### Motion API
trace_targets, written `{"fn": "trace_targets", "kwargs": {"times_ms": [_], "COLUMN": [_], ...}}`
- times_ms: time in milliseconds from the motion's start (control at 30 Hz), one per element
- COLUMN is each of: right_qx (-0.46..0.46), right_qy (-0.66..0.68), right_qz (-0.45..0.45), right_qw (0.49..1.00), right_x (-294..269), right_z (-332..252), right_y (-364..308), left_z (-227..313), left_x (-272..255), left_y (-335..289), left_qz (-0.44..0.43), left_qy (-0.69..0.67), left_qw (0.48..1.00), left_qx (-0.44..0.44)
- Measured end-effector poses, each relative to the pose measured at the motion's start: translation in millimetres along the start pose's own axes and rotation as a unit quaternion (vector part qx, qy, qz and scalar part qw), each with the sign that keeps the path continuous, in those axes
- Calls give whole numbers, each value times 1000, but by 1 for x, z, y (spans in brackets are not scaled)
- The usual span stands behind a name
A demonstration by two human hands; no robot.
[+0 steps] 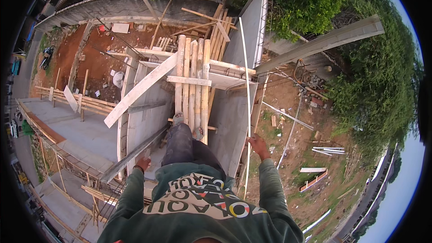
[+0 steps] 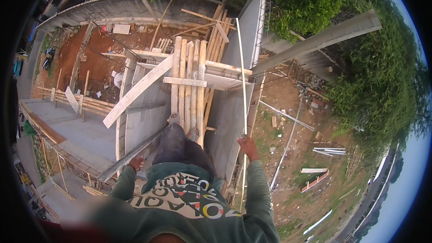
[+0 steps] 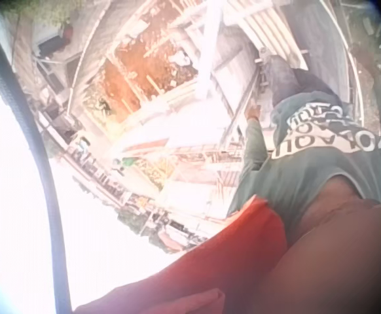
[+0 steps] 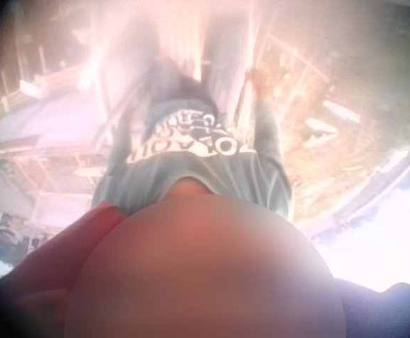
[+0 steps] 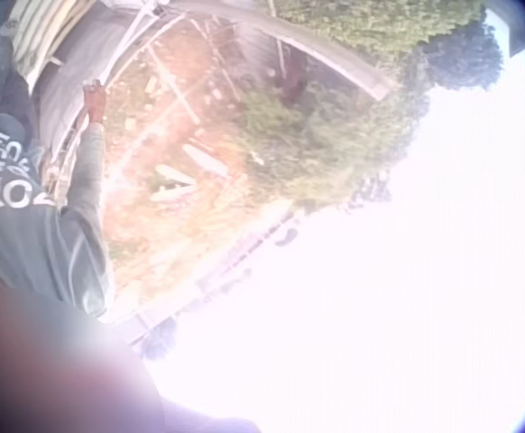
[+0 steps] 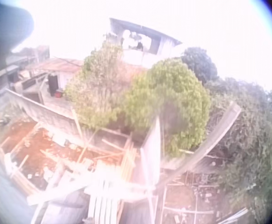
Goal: The person lifts and stacks long bamboo poles on a construction site. They arrange the poles into a bundle and secure them with a wooden crosspiece, then lift and reposition the bundle on the scaffolding.
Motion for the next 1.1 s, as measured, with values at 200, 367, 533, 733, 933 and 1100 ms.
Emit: {"fn": "trace_targets", "kwargs": {"times_ms": [200,367,533,733,933,1100], "right_qx": [-36,-91,-120,78,97,174], "right_qy": [-91,-199,-266,-163,-87,-34], "right_qz": [77,84,110,49,-186,-271], "right_qw": [992,972,950,982,974,946], "right_x": [-98,-134,-188,-166,-38,-15], "right_z": [-76,-138,-164,-79,-2,16], "right_y": [109,177,241,251,180,186], "left_z": [28,78,151,204,239,306], "left_x": [-15,-57,-86,-86,-117,-137], "left_y": [6,73,97,119,170,245], "left_qz": [-1,-33,71,14,49,113], "left_qy": [2,15,-136,49,-63,44], "left_qw": [998,999,985,999,997,986], "left_qx": [-61,-2,-78,16,8,114]}}
Point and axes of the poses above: each hand's wrist, its own y-axis towards the middle knuckle, its own x-axis out of the palm, z = x × y, the point moved 5 cm from there along y, towards the middle knuckle, and after that the axes turned 4 degrees about -x, right-handed, at the moved point
